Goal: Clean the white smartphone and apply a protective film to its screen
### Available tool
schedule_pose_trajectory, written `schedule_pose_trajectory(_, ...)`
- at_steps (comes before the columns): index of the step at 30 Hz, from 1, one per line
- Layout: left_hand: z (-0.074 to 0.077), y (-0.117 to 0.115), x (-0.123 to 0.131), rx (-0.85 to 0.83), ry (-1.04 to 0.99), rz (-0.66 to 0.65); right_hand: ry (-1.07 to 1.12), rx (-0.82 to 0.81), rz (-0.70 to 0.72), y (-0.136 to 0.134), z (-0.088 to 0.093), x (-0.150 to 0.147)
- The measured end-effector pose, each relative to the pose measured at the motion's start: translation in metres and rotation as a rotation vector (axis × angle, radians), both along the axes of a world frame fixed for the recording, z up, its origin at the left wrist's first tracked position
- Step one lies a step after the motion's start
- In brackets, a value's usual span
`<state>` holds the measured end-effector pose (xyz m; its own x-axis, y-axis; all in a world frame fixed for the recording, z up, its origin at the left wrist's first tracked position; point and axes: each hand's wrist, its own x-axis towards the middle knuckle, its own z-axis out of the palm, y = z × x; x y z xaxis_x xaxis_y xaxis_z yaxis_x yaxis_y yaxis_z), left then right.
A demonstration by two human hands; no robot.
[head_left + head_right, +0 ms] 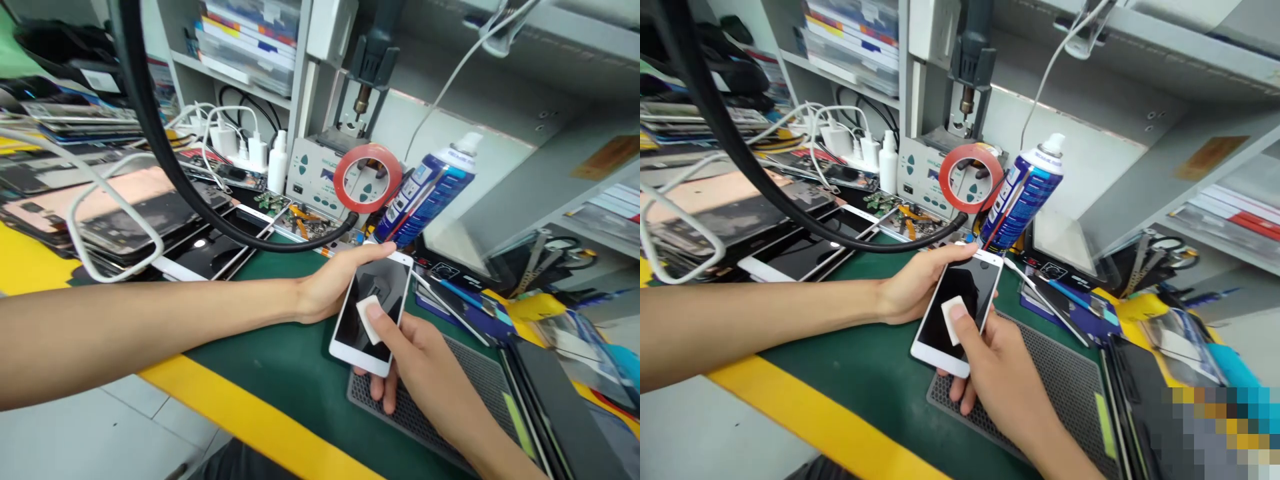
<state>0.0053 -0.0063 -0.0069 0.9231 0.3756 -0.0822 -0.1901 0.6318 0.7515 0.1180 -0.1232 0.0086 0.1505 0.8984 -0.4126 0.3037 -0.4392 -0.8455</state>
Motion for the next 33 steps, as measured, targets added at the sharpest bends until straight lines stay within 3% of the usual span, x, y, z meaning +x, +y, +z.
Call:
schedule_pose_trajectory(13,-0.001,0.001,0.001,-0.008,0.004,0.004,0.010,-0.044,-0.032,-0.001,-0.006,-0.001)
schedule_pose_trajectory(21,-0.002,-0.002,0.001,-0.068,0.007,0.046,0.203,-0.005,-0.055,0.003,-0.016,0.004)
schedule_pose_trajectory(24,0.001,-0.002,0.000,-0.102,0.015,0.039,0.220,0.026,-0.016,0.004,-0.018,0.008)
schedule_pose_trajectory(29,0.009,0.000,-0.004,-0.145,0.067,0.027,0.263,0.068,0.188,0.004,-0.014,0.013)
schedule_pose_trajectory(33,0.012,-0.002,-0.006,-0.167,0.088,0.071,0.284,0.052,0.165,0.005,-0.014,0.015)
